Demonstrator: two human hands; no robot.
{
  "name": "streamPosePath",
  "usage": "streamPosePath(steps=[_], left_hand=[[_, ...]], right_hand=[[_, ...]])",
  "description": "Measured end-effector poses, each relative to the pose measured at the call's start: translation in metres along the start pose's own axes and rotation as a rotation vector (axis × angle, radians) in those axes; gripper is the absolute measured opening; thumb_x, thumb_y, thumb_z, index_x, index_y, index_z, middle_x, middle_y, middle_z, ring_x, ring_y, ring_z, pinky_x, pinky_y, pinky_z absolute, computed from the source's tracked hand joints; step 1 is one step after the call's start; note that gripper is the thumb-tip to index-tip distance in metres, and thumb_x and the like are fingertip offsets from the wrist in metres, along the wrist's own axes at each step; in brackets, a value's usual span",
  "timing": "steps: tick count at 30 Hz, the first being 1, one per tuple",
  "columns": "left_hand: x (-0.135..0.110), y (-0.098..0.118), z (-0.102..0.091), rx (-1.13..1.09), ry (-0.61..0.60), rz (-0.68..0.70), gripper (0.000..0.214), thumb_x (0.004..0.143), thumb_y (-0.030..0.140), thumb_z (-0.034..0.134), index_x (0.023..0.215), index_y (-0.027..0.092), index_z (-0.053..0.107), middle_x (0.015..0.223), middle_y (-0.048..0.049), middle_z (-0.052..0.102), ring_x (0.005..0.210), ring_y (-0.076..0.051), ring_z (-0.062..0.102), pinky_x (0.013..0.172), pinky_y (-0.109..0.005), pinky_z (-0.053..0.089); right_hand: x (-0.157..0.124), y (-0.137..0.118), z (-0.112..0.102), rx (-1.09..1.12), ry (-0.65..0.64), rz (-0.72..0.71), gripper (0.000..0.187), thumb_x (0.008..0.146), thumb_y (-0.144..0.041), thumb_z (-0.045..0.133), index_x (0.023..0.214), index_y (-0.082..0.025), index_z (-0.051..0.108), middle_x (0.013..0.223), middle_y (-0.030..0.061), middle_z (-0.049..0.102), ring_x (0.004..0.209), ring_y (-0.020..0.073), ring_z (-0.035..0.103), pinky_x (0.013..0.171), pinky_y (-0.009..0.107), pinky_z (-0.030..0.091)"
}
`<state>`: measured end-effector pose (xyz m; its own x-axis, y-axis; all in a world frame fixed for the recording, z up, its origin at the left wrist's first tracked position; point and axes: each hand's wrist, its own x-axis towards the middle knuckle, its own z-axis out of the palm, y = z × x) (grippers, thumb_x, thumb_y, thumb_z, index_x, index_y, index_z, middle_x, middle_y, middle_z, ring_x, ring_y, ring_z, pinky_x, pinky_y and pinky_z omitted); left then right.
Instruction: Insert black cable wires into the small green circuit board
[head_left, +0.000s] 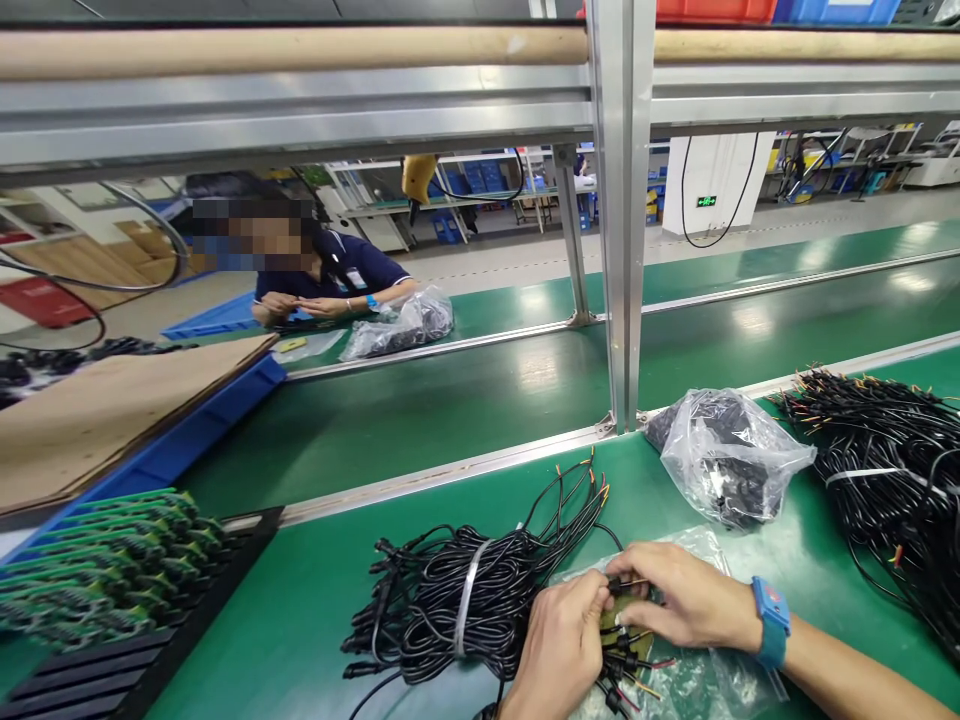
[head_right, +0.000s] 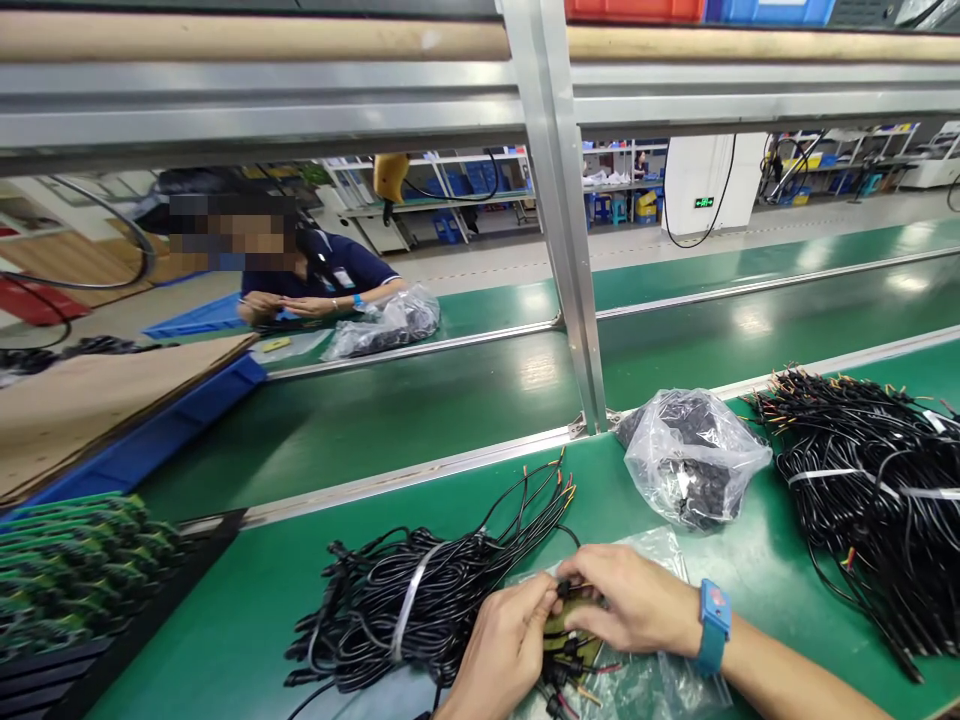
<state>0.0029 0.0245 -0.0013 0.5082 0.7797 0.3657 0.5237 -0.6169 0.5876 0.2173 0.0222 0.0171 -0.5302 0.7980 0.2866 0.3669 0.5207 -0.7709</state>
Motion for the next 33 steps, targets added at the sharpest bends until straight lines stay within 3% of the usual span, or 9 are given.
streamPosePath(steps=[2,4,5,9,12,16,21,28,33], left_hand=[[0.000,0.000,-0.002,-0.032,-0.001,-0.004,0.027,0.103,0.015,0.039,0.078,0.019,0.050,0.067,0.0028,0.060,0.058,-0.010,0.056,0.055,-0.025,0.033],[0.000,0.001,-0.005,-0.036,0.003,-0.012,0.027,0.104,0.016,0.039,0.080,0.019,0.051,0.068,0.0026,0.060,0.059,-0.010,0.056,0.056,-0.025,0.034],[0.000,0.002,-0.007,-0.022,0.009,-0.012,0.027,0.104,0.016,0.039,0.080,0.019,0.051,0.068,0.0022,0.059,0.060,-0.011,0.055,0.057,-0.025,0.034],[0.000,0.014,-0.021,0.044,-0.004,0.066,0.028,0.103,0.018,0.038,0.079,0.018,0.052,0.073,-0.0012,0.057,0.069,-0.014,0.054,0.065,-0.028,0.039],[0.000,0.019,-0.026,0.079,-0.030,0.134,0.035,0.101,0.019,0.042,0.066,0.017,0.045,0.070,-0.0021,0.053,0.068,-0.015,0.053,0.063,-0.030,0.037],[-0.003,0.016,-0.018,0.210,0.064,0.063,0.025,0.101,0.014,0.045,0.078,0.018,0.055,0.077,-0.0020,0.056,0.062,-0.013,0.056,0.055,-0.030,0.038],[-0.004,0.013,-0.007,0.508,0.065,-0.035,0.025,0.086,0.002,0.061,0.107,0.016,0.063,0.121,-0.0108,0.062,0.103,-0.028,0.060,0.081,-0.041,0.055],[-0.001,0.009,-0.004,0.644,-0.087,-0.121,0.024,0.079,0.010,0.078,0.100,0.013,0.067,0.137,-0.0155,0.059,0.111,-0.032,0.058,0.087,-0.047,0.055],[0.000,0.002,0.013,0.676,-0.101,-0.165,0.024,0.079,0.019,0.081,0.100,0.012,0.069,0.135,-0.0164,0.063,0.104,-0.032,0.061,0.084,-0.050,0.056]], right_hand=[[-0.002,-0.003,-0.024,-0.058,0.094,-0.005,0.031,0.093,-0.035,0.068,0.117,-0.016,0.061,0.093,0.0035,0.069,0.079,0.0134,0.063,0.071,0.023,0.045],[-0.006,0.000,-0.050,-0.229,0.273,0.019,0.020,0.100,-0.032,0.056,0.089,-0.016,0.061,0.073,-0.0006,0.061,0.064,0.0109,0.055,0.063,0.025,0.038],[-0.008,0.004,-0.061,-0.362,0.341,0.035,0.033,0.103,-0.030,0.049,0.072,-0.017,0.053,0.061,-0.0024,0.051,0.055,0.0101,0.046,0.058,0.027,0.032],[-0.017,0.030,-0.088,-0.814,0.345,0.367,0.042,0.100,-0.028,0.048,0.059,-0.019,0.043,0.054,-0.0010,0.047,0.049,0.0132,0.042,0.059,0.035,0.023],[-0.018,0.046,-0.087,-0.956,0.214,0.552,0.031,0.102,-0.021,0.046,0.075,-0.017,0.059,0.078,0.0053,0.064,0.073,0.0206,0.063,0.068,0.034,0.035],[-0.016,0.052,-0.077,-1.006,0.110,0.633,0.015,0.101,-0.019,0.050,0.099,-0.015,0.064,0.104,0.0093,0.065,0.097,0.0264,0.066,0.078,0.036,0.045],[-0.021,0.056,-0.075,-0.994,0.154,0.676,0.016,0.098,-0.032,0.060,0.096,-0.017,0.062,0.097,0.0080,0.063,0.096,0.0285,0.066,0.079,0.039,0.048],[-0.025,0.071,-0.070,-1.076,0.110,0.604,0.020,0.098,-0.013,0.047,0.087,-0.016,0.063,0.094,0.0103,0.063,0.084,0.0270,0.067,0.075,0.039,0.047],[-0.038,0.073,-0.076,-1.044,0.212,0.464,0.011,0.090,-0.014,0.054,0.085,-0.015,0.064,0.088,0.0143,0.066,0.081,0.0301,0.067,0.077,0.043,0.050]])
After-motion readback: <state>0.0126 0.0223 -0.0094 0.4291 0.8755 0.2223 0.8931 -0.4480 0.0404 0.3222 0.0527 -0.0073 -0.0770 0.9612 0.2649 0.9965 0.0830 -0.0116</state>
